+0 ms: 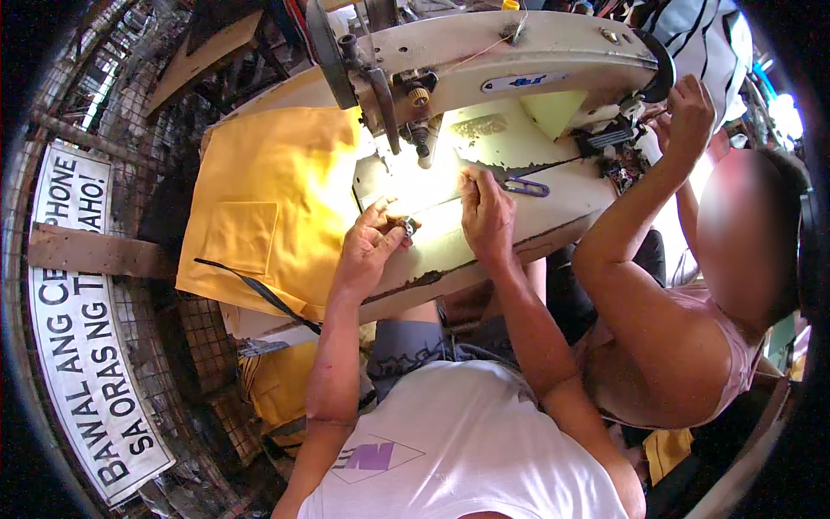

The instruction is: The recorder uses an industrial sewing machine to sew a pocket or detail onto a piece of yellow fabric.

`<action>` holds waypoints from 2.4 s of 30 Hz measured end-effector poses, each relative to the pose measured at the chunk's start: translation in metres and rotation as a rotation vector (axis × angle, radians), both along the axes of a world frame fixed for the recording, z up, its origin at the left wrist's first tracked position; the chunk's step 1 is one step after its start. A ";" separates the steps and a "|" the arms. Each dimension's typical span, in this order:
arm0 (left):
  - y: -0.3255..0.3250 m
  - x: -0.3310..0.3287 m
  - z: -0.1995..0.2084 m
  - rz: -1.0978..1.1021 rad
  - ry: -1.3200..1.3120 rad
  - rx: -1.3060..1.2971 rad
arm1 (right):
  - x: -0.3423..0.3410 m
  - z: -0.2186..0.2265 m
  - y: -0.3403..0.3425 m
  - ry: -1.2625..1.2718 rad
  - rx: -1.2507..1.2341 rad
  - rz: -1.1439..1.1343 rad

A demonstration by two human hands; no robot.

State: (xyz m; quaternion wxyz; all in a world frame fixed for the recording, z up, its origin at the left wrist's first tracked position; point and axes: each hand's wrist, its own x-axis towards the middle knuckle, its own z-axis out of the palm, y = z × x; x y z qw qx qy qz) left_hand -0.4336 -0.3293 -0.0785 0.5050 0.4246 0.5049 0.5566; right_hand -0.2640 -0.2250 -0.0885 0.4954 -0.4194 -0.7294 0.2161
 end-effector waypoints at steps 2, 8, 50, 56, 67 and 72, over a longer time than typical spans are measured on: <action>-0.004 0.001 0.003 0.005 0.013 0.018 | 0.001 -0.003 0.002 -0.053 -0.059 -0.067; -0.073 0.020 0.006 -0.298 -0.075 -0.128 | 0.000 -0.009 0.006 -0.181 -0.139 -0.024; -0.165 -0.011 -0.115 0.145 0.459 -0.945 | 0.012 0.002 -0.033 -0.133 -0.045 0.067; -0.152 -0.011 -0.108 0.108 0.493 -0.854 | 0.011 -0.002 -0.031 -0.184 -0.013 0.027; -0.156 -0.010 -0.099 0.076 0.517 -0.811 | 0.010 0.003 -0.034 -0.153 -0.040 0.018; -0.158 -0.011 -0.097 0.066 0.524 -0.803 | 0.009 0.003 -0.034 -0.179 -0.024 0.011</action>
